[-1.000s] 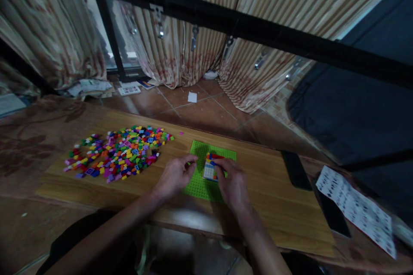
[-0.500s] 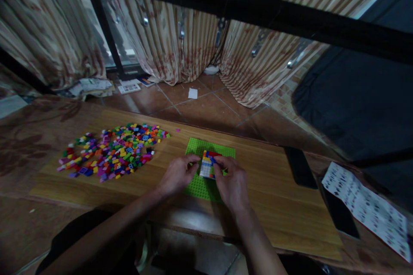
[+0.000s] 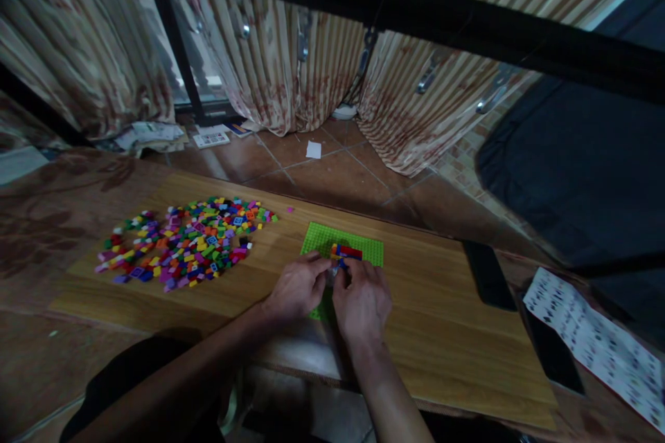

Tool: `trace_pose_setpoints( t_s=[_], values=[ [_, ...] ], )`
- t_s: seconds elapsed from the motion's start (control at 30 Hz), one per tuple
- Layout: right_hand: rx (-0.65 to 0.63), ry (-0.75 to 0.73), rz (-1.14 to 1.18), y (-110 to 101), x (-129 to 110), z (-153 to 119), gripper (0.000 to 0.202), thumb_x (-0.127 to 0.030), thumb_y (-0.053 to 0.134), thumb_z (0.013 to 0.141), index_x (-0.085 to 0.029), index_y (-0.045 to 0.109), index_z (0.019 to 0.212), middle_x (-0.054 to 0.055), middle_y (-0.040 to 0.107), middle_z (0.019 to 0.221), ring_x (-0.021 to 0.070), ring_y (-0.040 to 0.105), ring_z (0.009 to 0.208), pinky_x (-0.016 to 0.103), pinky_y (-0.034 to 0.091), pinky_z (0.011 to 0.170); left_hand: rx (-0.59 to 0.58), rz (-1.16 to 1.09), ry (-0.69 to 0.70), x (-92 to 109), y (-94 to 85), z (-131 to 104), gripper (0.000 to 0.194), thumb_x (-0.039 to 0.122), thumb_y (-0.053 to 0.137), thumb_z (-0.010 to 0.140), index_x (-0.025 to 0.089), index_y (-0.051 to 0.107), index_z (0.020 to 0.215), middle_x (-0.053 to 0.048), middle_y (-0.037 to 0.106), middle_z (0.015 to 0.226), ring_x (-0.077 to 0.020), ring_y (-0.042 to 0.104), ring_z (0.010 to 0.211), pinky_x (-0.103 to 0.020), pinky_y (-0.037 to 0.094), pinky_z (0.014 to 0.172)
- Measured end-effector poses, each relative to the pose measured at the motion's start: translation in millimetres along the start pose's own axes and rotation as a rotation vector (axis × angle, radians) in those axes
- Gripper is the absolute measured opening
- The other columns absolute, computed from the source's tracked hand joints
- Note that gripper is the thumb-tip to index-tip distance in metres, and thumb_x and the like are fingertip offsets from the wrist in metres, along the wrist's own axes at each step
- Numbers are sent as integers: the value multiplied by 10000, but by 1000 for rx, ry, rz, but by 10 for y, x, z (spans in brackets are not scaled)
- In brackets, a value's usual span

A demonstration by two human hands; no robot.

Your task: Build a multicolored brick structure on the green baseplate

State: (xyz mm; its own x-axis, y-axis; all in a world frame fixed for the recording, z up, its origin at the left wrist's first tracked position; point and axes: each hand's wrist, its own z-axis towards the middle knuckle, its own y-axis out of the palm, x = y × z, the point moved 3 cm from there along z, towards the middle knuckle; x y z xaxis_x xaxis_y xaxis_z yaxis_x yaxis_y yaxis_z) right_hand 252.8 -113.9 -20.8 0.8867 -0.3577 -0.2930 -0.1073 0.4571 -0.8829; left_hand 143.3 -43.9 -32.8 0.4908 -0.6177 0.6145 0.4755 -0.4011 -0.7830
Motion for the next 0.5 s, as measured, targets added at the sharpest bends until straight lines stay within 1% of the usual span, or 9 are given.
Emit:
trace_pose_setpoints(
  t_s=[0.13,0.3,0.4,0.5],
  values=[
    [-17,-8,-2,-1,19,-27,199,-331,544,865,-202,687,916,71,697,844,242,582,809,349,418,722,6,11,46,-6,43,5,308,140,418,877,201,652,1068,-59,616,930,-186,599,884,-285,510,808],
    [6,-32,30,-23,78,-43,256,-372,510,884,-202,700,912,89,696,862,240,591,819,348,427,725,15,4,49,-3,50,-4,322,161,417,897,208,636,1129,-63,612,960,-184,591,899,-286,506,826],
    [5,-21,95,-43,131,-46,274,-363,488,892,-202,707,922,86,698,878,230,604,821,343,445,738,11,7,42,3,43,-7,315,192,402,920,212,635,1131,-61,610,951,-184,592,889,-291,508,826],
    [15,-15,163,-83,182,-47,280,-319,460,899,-195,708,938,91,700,905,229,616,844,351,464,771,12,7,33,8,47,-6,312,204,407,925,218,628,1145,-60,612,975,-182,593,901,-290,507,836]
  ],
)
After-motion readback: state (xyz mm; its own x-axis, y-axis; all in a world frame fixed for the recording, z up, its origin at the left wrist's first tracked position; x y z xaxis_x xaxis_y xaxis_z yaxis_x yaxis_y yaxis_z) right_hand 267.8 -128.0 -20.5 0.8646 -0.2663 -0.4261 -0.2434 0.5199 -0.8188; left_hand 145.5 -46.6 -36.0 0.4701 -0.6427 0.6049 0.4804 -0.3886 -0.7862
